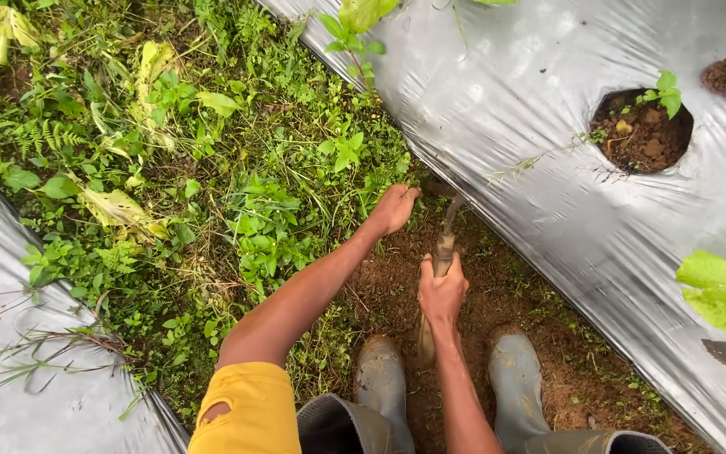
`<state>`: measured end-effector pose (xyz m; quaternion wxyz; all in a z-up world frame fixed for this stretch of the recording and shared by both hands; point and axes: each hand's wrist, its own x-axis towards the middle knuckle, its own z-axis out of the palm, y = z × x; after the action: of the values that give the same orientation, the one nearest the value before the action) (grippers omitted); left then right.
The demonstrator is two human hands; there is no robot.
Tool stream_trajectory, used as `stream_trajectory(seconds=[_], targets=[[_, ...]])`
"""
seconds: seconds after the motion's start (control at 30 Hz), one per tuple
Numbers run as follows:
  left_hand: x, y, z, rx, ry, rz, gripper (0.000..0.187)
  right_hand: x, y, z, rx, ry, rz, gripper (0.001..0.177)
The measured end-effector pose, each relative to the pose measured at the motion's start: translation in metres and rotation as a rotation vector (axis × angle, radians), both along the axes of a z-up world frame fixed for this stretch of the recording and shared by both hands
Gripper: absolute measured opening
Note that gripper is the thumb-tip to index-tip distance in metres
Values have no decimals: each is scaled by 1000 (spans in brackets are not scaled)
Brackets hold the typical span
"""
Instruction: A person is weeding a vegetable garden bed by hand and using a small hand hoe to clear soil around plants.
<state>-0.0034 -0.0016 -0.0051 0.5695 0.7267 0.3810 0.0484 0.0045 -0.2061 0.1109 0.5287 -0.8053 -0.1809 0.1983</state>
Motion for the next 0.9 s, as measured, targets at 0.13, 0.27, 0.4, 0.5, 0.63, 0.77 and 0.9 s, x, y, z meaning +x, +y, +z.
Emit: stream_trajectory(seconds=[0.13,0.27,0.4,0.5,0.63,0.77,0.9], targets=[[-13,9,-34,1,16,18,46,3,1,-15,19,3,-55,11],[-29,1,-20,187,188,21,46,11,7,-14,126,-8,-119,12],[-35,-8,26,272,277,54,45,9,7,-17,145,33,-126,16],[-27,-16,71,358,408,98,60,9,7,-24,94,56,-58,13],[-22,-27,125,410,316,128,55,11,9,-13,79,47,-37,13],[-19,-9,123,882,395,-236,85,14,15,-16,98,41,-60,14],[-22,6,91,1040,388,-301,76,18,16,-11,126,75,-71,12]])
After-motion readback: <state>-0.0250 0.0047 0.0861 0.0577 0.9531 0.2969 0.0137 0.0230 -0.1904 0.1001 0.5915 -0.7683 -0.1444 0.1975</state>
